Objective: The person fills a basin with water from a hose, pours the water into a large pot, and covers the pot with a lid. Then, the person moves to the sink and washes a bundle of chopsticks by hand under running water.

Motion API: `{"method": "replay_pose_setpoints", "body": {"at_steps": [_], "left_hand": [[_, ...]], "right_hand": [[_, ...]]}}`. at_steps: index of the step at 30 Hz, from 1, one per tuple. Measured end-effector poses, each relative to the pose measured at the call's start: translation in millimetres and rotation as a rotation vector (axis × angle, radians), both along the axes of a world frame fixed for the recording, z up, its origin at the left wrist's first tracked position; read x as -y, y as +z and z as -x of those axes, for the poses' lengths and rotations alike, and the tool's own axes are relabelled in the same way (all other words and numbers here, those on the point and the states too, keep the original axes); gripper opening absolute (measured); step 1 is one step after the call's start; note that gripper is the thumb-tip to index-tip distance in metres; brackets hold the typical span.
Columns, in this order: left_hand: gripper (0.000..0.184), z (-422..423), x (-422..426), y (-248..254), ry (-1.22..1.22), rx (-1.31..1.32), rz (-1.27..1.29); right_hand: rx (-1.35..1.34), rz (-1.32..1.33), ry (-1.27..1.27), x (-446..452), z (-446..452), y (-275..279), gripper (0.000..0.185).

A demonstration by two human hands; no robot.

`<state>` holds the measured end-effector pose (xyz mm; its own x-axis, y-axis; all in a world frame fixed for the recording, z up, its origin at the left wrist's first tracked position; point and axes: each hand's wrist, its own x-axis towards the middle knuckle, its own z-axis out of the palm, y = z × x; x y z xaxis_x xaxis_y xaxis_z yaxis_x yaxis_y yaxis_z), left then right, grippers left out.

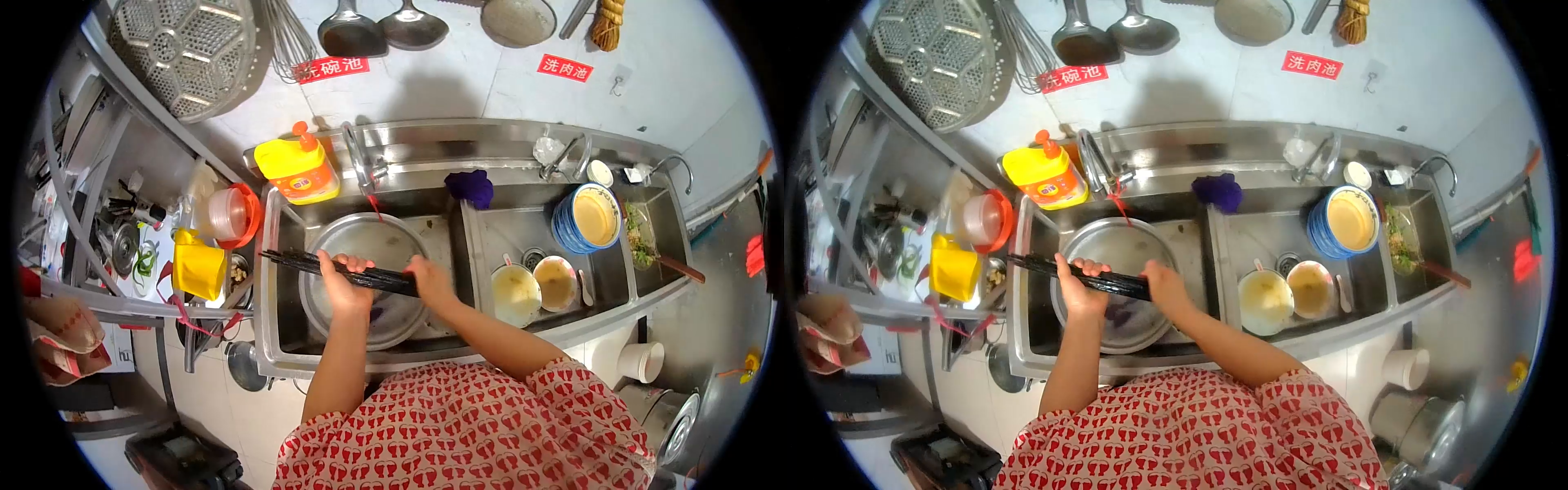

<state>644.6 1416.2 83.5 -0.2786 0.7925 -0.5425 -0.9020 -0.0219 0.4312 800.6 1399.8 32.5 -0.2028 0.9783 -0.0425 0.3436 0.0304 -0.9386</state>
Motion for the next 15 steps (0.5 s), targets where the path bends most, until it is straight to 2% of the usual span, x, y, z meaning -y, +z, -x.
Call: {"method": "replay_pose_setpoints", "body": {"at_steps": [2,3,5,6,7,8,10,12,14,15], "left_hand": [[0.039,-6,-2,-1,-0.075,-0.151,0.031],[0.038,-10,-2,-12,-0.085,-0.250,0.086],[0.037,-14,-3,-26,-0.094,-0.253,0.134],[0.036,-11,-6,-31,-0.089,-0.259,0.151],[0.032,-6,-8,-26,-0.254,-0.229,0.137],[0.031,-2,-7,-22,-0.298,-0.169,0.045],[0.029,13,-3,-9,-0.367,-0.055,-0.137],[0.028,22,-11,-19,-0.391,0.097,-0.333],[0.029,15,-17,-20,-0.333,-0.149,-0.149],[0.031,4,-16,-18,-0.267,-0.363,-0.029]], "right_hand": [[0.582,-0.557,0.379,4,9,10,0.033],[0.491,-0.425,0.324,9,16,14,0.033],[0.300,-0.171,0.197,17,28,21,0.034],[0.222,-0.056,0.249,14,22,20,0.037],[0.138,0.058,0.313,10,17,19,0.040],[0.052,0.173,0.391,7,15,19,0.043],[-0.403,0.791,0.574,-3,1,24,0.044],[-0.607,1.082,0.598,-1,-1,38,0.046],[-0.548,1.023,0.515,6,6,56,0.049],[-0.448,0.823,0.400,9,12,38,0.046]]}}
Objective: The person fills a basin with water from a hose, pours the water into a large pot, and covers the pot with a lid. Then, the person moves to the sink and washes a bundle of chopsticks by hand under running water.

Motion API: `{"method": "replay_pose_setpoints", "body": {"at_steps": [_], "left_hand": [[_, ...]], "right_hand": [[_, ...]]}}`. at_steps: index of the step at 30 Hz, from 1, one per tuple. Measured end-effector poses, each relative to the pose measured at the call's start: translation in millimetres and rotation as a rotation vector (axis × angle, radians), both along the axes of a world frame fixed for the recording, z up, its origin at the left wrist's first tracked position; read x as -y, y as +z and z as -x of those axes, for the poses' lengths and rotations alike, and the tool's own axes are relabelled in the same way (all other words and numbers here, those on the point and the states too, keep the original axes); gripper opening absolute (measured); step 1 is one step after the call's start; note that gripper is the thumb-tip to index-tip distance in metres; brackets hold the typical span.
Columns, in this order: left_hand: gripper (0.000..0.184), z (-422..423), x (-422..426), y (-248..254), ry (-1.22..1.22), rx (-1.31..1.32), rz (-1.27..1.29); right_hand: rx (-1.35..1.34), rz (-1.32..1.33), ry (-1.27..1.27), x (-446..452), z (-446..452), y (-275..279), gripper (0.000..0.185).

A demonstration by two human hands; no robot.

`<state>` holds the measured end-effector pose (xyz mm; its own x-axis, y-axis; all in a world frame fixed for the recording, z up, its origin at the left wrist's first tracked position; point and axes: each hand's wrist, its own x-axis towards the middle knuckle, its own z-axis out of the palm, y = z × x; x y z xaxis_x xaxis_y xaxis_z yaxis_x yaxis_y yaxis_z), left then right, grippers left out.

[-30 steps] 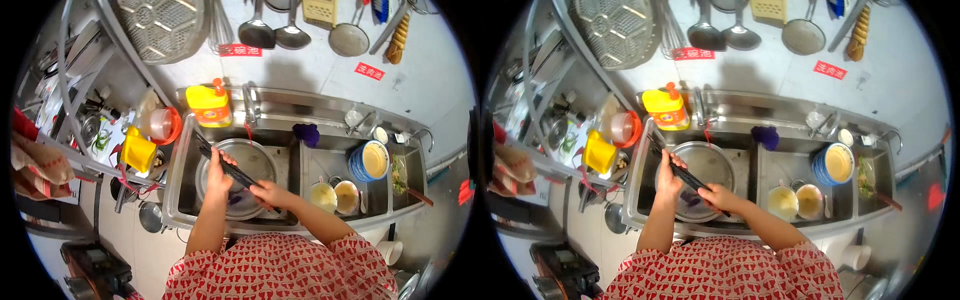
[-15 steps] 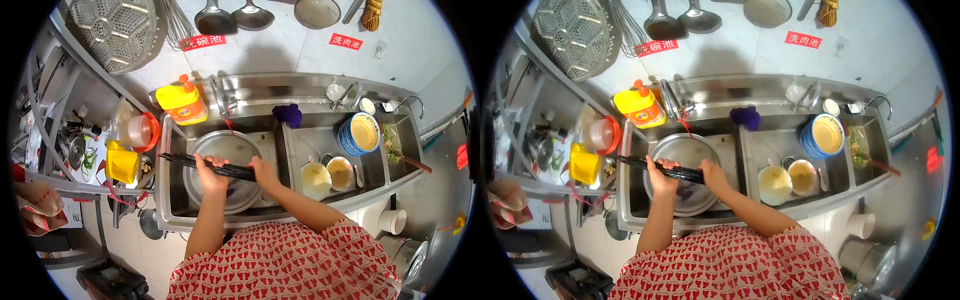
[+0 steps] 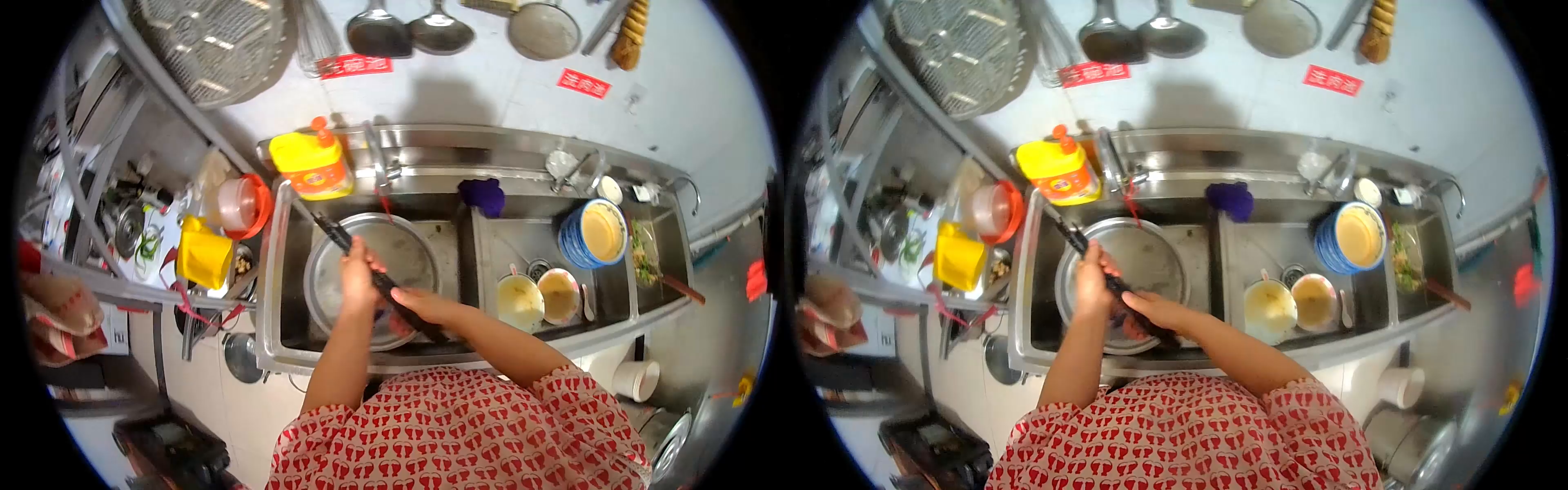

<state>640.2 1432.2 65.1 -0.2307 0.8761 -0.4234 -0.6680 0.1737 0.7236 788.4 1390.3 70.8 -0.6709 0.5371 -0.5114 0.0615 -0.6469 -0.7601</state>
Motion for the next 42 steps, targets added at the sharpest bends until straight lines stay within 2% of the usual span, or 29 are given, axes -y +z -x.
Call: {"method": "replay_pose_setpoints", "body": {"at_steps": [1,3,4,6,9,10,13,14,16,17,19,20,23,24,27,28,30,31,32,33,34,36,37,38,39,41,42], "left_hand": [[0.034,-8,1,-12,0.092,-0.256,-0.055],[0.021,-31,1,-22,0.213,-0.436,-0.018],[0.016,-39,2,-19,0.183,-0.372,-0.015],[0.014,-32,4,-2,-0.010,0.062,0.014],[0.016,-20,9,1,-0.164,0.567,-0.061],[0.017,-17,6,2,-0.203,0.711,-0.109],[0.022,-14,-7,-9,-0.156,0.329,-0.051],[0.022,-10,-6,0,-0.052,0.064,0.012],[0.021,12,-17,-28,0.212,0.124,0.038],[0.020,23,-22,-43,0.353,0.188,0.047],[0.019,22,-17,-42,0.462,0.244,0.174],[0.023,15,-9,-41,0.378,0.251,0.192],[0.035,0,-2,-20,0.299,0.196,0.172],[0.035,-5,-1,-13,0.248,0.011,0.206],[0.035,-4,-8,-30,0.159,0.019,0.131],[0.028,7,-5,-25,0.043,0.188,0.061],[0.019,12,3,-14,0.034,0.419,-0.084],[0.015,14,4,-9,0.022,0.535,-0.158],[0.011,15,4,-6,0.071,0.579,-0.099],[0.013,14,0,-5,0.081,0.439,-0.075],[0.016,13,-5,-5,0.096,0.299,-0.050],[0.025,16,-9,-10,0.157,0.046,-0.032],[0.026,18,-9,-15,0.182,0.001,-0.035],[0.028,19,-9,-19,0.208,-0.042,-0.040],[0.029,21,-8,-23,0.233,-0.085,-0.043],[0.019,43,-6,-20,0.026,0.404,-0.216],[0.027,48,-6,-22,-0.062,0.651,-0.293]], "right_hand": [[0.188,-0.420,-0.058,2,3,-18,0.046],[0.516,-1.278,-0.180,2,1,-43,0.044],[0.455,-1.003,-0.112,1,-2,-35,0.044],[0.353,-0.446,0.026,-1,-15,1,0.044],[-0.140,0.274,0.022,-10,-27,21,0.044],[-0.248,0.329,0.030,-10,-26,17,0.044],[0.071,-0.028,-0.001,-11,-15,10,0.045],[0.064,-0.011,-0.064,-9,-18,7,0.045],[0.044,0.008,-0.193,-10,-24,-5,0.046],[0.138,-0.121,-0.175,-12,-27,-13,0.045],[0.332,-0.364,-0.143,-11,-30,-20,0.045],[0.532,-0.793,-0.049,-9,-27,-19,0.046],[0.582,-1.117,0.065,6,-8,-22,0.053],[0.591,-1.029,0.081,8,-5,-22,0.052],[0.603,-0.776,0.150,6,0,-17,0.047],[0.384,-0.407,0.167,-1,-4,-12,0.044],[-0.066,0.329,0.173,-14,-19,1,0.039],[-0.170,0.373,0.152,-13,-21,4,0.038],[-0.270,0.417,0.131,-9,-24,5,0.038],[-0.366,0.460,0.114,-4,-27,9,0.037],[-0.103,0.276,0.003,5,-12,23,0.036],[0.139,-0.196,0.043,14,-9,4,0.035],[0.255,-0.428,0.058,16,-5,6,0.035],[0.291,-0.377,0.085,15,-7,13,0.032],[0.182,-0.175,0.088,14,-9,18,0.033],[-0.037,0.235,0.078,12,-17,21,0.037],[-0.071,0.310,0.072,11,-17,18,0.040]]}}
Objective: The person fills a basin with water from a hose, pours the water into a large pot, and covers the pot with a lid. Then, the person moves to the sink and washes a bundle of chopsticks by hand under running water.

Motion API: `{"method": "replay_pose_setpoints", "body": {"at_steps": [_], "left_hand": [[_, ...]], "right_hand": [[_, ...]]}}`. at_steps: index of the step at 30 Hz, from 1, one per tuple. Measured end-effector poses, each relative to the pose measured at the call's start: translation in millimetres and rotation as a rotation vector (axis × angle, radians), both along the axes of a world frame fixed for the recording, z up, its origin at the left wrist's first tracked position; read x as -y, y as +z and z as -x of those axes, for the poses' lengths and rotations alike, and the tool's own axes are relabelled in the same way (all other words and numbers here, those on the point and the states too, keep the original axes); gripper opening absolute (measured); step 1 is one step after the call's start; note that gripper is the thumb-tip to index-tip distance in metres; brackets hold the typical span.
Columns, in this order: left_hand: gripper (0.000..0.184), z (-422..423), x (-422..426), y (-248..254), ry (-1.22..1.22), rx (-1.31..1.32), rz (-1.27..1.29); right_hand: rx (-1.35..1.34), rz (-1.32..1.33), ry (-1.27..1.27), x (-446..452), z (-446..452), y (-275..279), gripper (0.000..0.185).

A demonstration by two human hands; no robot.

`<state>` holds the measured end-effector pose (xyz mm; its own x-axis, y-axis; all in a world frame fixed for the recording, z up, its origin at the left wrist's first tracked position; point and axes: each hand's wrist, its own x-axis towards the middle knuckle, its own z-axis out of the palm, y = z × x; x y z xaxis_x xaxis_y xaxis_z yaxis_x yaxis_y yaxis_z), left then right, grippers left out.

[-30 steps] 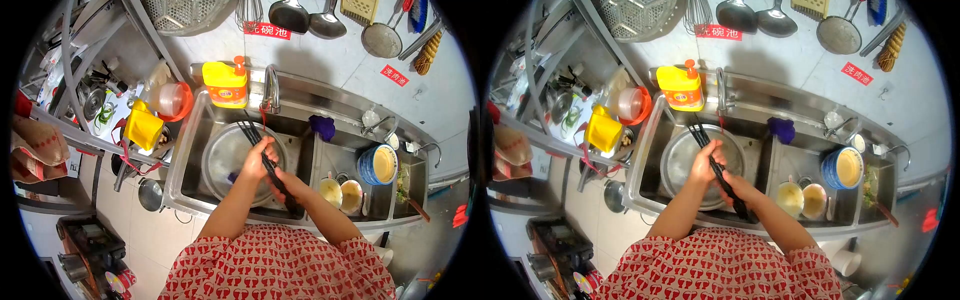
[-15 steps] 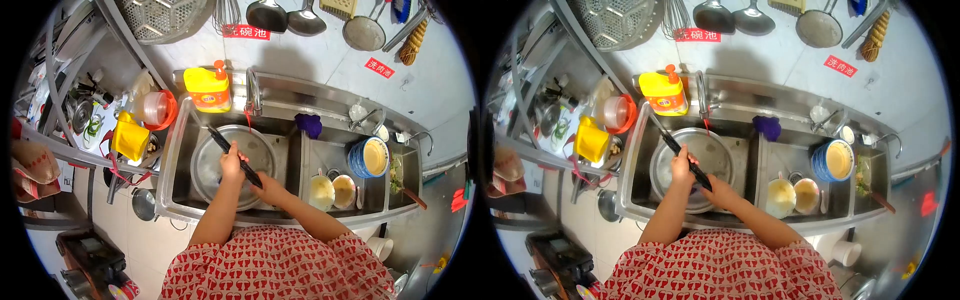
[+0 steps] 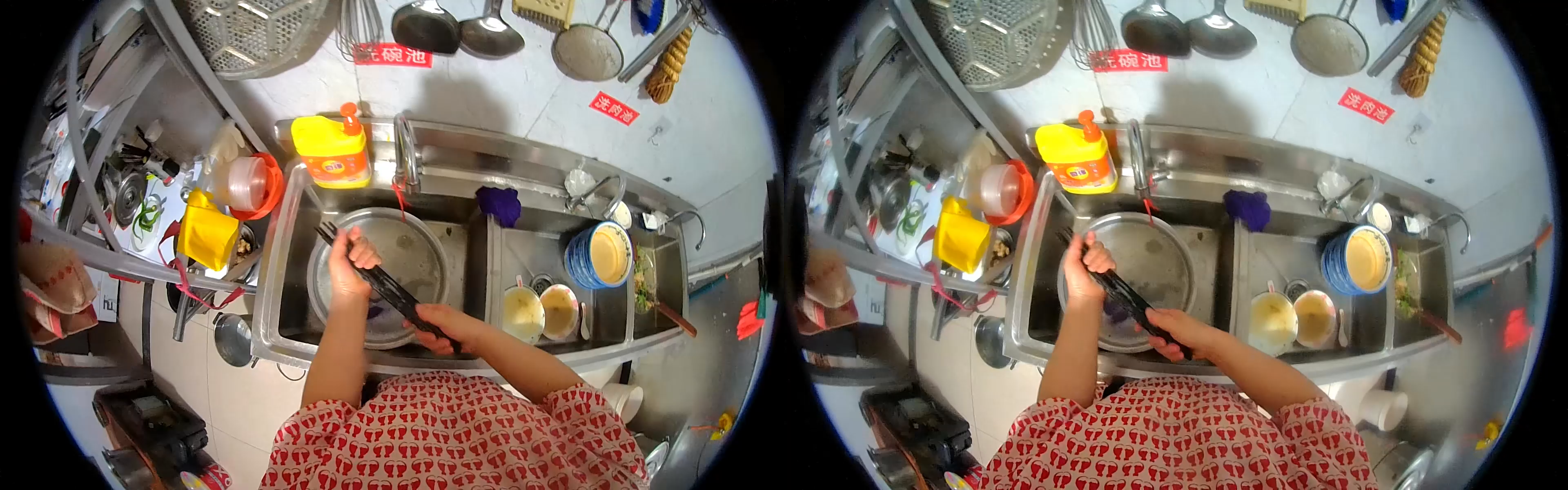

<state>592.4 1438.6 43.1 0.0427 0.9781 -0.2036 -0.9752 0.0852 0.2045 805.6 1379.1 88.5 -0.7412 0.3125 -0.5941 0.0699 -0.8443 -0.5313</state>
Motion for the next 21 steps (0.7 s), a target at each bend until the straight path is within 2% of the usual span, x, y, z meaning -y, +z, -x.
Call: {"method": "replay_pose_setpoints", "body": {"at_steps": [1,2,5,9,11,14,15,18,20,21], "left_hand": [[0.036,0,1,7,-0.090,0.239,-0.095],[0.044,-6,4,19,-0.096,0.212,-0.043],[0.045,-12,9,-4,-0.033,-0.115,0.109],[0.036,-23,28,-53,0.077,-0.361,0.537],[0.032,-26,32,-75,0.082,-0.367,0.622],[0.029,-17,23,-126,0.082,-0.343,0.741],[0.028,-14,19,-146,0.081,-0.328,0.781],[0.036,-15,-3,-152,0.032,-0.206,0.897],[0.047,-13,-9,-176,-0.001,-0.118,0.853],[0.053,-13,-11,-189,-0.020,-0.070,0.830]], "right_hand": [[-0.029,0.078,-0.007,-1,1,-5,0.044],[-0.060,0.147,-0.012,-4,4,-12,0.049],[0.212,-0.098,0.020,-10,21,-37,0.061],[0.399,-0.398,0.054,-9,36,-81,0.054],[0.545,-0.532,0.092,-18,49,-99,0.049],[0.531,-1.313,0.127,-53,62,-161,0.038],[0.551,-1.238,0.091,-66,66,-173,0.036],[0.575,-1.068,-0.006,-126,91,-191,0.035],[0.555,-1.023,-0.055,-156,104,-234,0.038],[0.625,-0.962,0.053,-159,111,-260,0.040]]}}
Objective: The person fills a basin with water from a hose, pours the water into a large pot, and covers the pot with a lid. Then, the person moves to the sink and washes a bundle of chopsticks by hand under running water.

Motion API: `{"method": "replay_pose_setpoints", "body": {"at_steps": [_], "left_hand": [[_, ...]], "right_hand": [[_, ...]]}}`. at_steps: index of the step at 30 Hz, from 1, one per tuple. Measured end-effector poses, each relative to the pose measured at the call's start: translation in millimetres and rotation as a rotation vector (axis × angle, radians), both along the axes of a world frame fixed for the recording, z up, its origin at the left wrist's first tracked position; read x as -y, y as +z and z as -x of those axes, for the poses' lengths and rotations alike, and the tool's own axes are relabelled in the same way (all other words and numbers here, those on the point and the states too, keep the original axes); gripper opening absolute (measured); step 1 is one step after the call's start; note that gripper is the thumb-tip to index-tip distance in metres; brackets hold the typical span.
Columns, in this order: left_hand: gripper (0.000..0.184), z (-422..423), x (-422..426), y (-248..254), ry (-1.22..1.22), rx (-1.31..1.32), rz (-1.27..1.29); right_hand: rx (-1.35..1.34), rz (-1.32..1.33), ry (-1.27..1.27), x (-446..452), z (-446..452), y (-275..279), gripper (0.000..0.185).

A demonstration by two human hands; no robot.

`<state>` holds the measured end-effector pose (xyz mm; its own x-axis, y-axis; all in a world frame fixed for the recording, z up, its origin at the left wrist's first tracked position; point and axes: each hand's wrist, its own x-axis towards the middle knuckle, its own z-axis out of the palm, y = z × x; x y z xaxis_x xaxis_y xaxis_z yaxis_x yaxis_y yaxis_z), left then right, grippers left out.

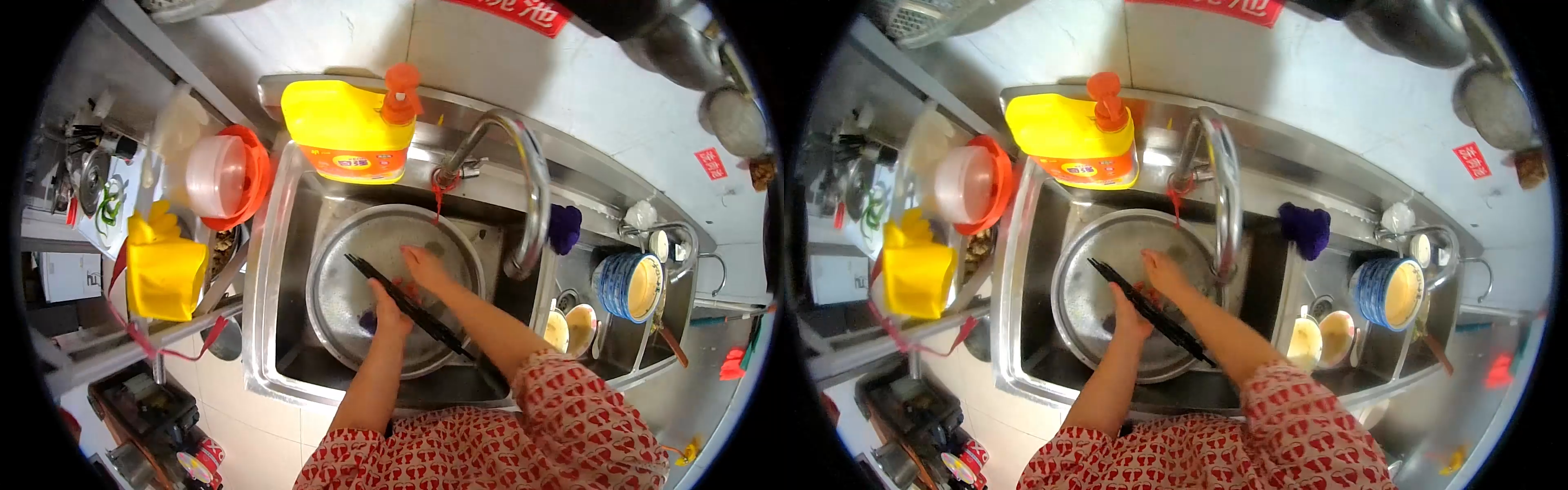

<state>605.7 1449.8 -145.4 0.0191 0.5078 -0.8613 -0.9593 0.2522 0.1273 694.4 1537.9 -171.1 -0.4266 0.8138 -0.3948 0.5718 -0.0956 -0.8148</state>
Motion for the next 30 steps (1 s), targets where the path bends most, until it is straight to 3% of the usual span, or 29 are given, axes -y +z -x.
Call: {"method": "replay_pose_setpoints", "body": {"at_steps": [2,4,5,6,8,11,14,16,18,19,21,22,23,26,28,30], "left_hand": [[0.057,0,-17,3,0.091,0.142,-0.060],[0.062,4,-18,-21,0.125,0.122,-0.094],[0.064,5,-3,-58,0.117,0.031,-0.094],[0.066,6,7,-79,0.105,-0.063,-0.094],[0.056,-3,-1,-75,0.080,0.079,-0.125],[0.037,-9,-17,-34,0.058,0.263,-0.239],[0.035,7,-6,-61,0.074,0.192,-0.135],[0.035,6,-5,-53,0.096,0.123,-0.145],[0.037,-10,-18,16,0.120,0.045,-0.212],[0.041,-6,-7,-22,0.188,0.184,-0.447],[0.047,5,-3,-11,0.182,0.006,-0.351],[0.050,6,1,1,0.178,-0.087,-0.304],[0.054,6,-10,57,0.017,-0.076,-0.129],[0.065,-9,-2,52,0.078,0.058,-0.429],[0.067,-2,0,54,0.068,-0.076,-0.385],[0.066,5,6,86,0.032,-0.135,-0.367]], "right_hand": [[0.208,0.155,0.080,6,15,-37,0.045],[0.381,0.038,0.163,41,27,-9,0.052],[0.076,0.030,0.147,48,25,-8,0.054],[0.087,0.062,0.141,48,23,-3,0.055],[0.109,0.113,0.104,40,16,10,0.056],[0.248,0.572,0.115,5,19,19,0.056],[-0.062,-0.108,0.056,58,34,10,0.051],[-0.056,-0.008,-0.007,39,30,13,0.048],[0.033,0.221,-0.087,18,24,49,0.046],[0.166,0.224,0.050,24,25,41,0.043],[0.187,-0.253,-0.011,70,40,33,0.043],[0.092,-0.179,-0.002,70,36,52,0.043],[0.001,-0.101,0.004,69,32,72,0.044],[0.016,-0.096,-0.044,42,21,71,0.043],[0.188,-0.661,-0.082,75,30,92,0.043],[0.182,-0.666,-0.054,87,27,110,0.044]]}}
